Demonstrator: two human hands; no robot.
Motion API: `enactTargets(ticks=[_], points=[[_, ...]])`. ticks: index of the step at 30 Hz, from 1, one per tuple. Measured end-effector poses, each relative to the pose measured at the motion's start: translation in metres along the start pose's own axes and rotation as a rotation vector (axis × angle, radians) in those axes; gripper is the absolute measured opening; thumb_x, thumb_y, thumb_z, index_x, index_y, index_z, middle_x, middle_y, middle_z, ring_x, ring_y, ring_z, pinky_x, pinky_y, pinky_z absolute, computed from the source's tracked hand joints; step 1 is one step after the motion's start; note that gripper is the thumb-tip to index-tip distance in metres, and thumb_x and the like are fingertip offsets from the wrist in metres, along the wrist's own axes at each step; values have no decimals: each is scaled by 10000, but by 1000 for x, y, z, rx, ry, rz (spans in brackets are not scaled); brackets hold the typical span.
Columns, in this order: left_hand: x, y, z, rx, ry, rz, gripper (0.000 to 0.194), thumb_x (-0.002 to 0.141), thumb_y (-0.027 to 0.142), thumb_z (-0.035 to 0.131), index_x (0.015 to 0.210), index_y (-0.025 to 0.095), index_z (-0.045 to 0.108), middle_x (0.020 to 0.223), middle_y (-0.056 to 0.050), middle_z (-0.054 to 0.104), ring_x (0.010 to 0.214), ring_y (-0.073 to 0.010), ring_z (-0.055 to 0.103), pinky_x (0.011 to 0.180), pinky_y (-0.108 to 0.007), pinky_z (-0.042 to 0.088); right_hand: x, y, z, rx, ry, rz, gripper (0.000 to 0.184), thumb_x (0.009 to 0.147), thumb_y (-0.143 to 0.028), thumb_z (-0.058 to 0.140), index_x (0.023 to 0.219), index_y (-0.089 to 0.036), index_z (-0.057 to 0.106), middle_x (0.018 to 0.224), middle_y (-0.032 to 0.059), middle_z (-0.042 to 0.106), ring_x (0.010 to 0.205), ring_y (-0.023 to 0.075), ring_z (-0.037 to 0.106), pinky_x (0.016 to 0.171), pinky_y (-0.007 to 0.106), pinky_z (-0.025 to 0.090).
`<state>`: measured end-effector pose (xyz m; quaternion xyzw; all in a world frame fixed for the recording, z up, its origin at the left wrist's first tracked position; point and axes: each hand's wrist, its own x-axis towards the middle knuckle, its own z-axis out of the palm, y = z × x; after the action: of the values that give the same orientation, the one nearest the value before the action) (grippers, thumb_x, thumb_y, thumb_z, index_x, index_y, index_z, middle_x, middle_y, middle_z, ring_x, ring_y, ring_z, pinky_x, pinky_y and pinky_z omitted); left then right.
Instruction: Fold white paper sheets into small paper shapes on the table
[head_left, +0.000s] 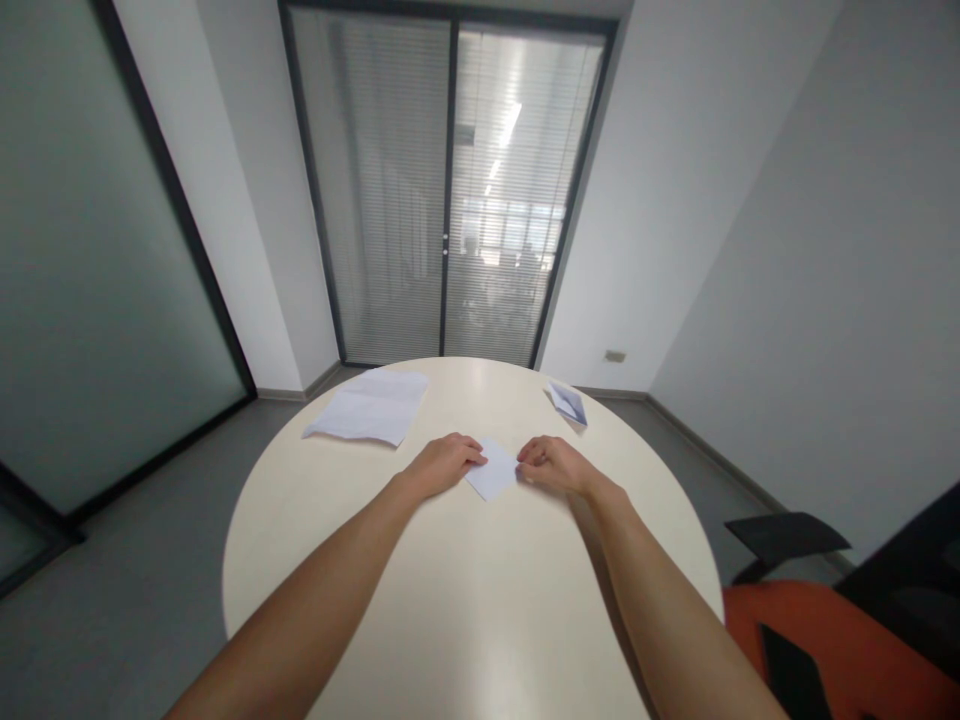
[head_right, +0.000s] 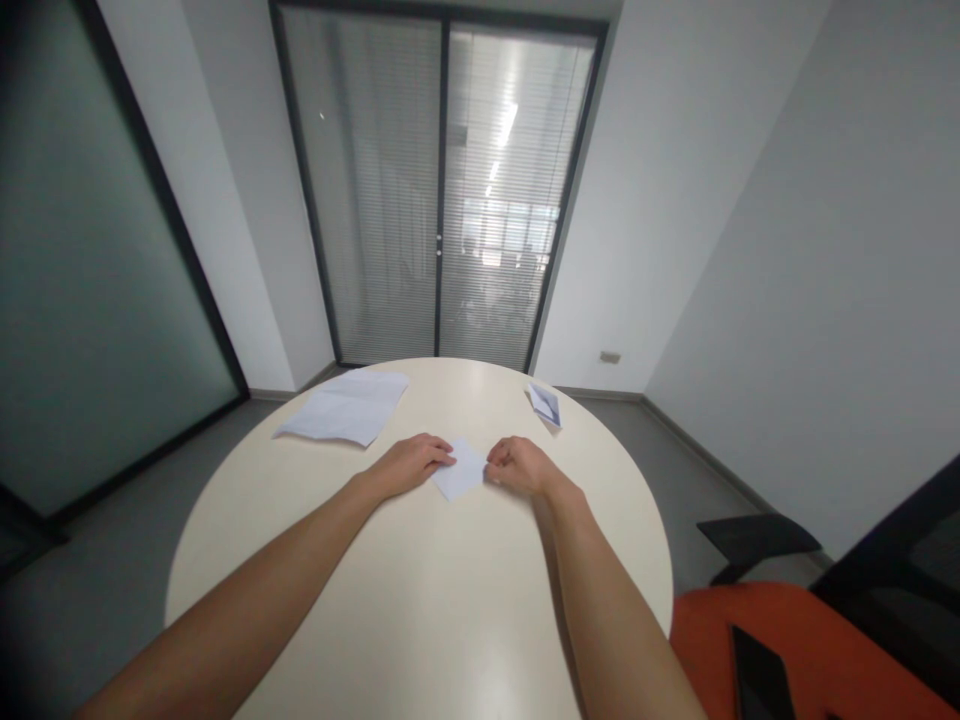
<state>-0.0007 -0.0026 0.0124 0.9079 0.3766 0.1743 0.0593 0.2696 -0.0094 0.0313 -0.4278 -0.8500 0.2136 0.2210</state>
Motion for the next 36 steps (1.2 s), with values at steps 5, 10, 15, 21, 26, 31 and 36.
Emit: enactTargets(ticks=[5,10,15,21,26,31,36], points=[[0,0,0,4,-7,-7,280,974,196,552,1157,284,745,1285,-21,688,1177,-210,612,1005,-340,479,-1,5,0,23,-10,57,197,782,-264,662,658,-165,779,896,85,771,739,183,678,707,268,517],[0,-2,1,5,-3,-2,284,979,204,544,1162,289,744,1288,-20,687,1176,-209,611,994,-338,483,-2,3,1,16,13,61,213,803,-291,667,680,-158,779,886,85,768,717,174,666,684,259,502],[0,-1,1,5,7,4,281,986,220,539,1158,295,748,1288,-17,690,1179,-215,611,993,-341,481,2,-2,7,-66,7,-57,245,861,-296,632,744,-173,809,973,93,754,714,160,652,666,255,484],[3,0,1,7,3,8,276,992,246,534,1154,300,752,1267,-28,696,1156,-215,620,987,-338,480,7,-8,17,-198,17,-183,253,903,-330,623,1027,-225,817,1145,122,725,968,228,677,831,314,510],[3,0,1,8,-2,10,281,994,248,529,1160,303,749,1268,-27,696,1164,-217,617,983,-340,481,7,-11,18,-218,8,-178,257,888,-319,644,1070,-241,808,1178,119,720,1051,244,666,883,329,507],[3,2,0,32,-7,-8,286,984,218,536,1157,292,751,1279,-22,696,1156,-225,623,969,-348,490,5,2,12,-176,17,-91,212,842,-331,684,951,-226,833,1200,117,713,983,231,681,782,294,524],[3,0,2,75,15,-42,295,996,233,510,1152,296,752,1265,-31,703,1142,-219,627,982,-359,486,1,12,6,-139,26,-13,213,811,-302,689,934,-206,834,1221,116,707,761,165,684,735,283,524]])
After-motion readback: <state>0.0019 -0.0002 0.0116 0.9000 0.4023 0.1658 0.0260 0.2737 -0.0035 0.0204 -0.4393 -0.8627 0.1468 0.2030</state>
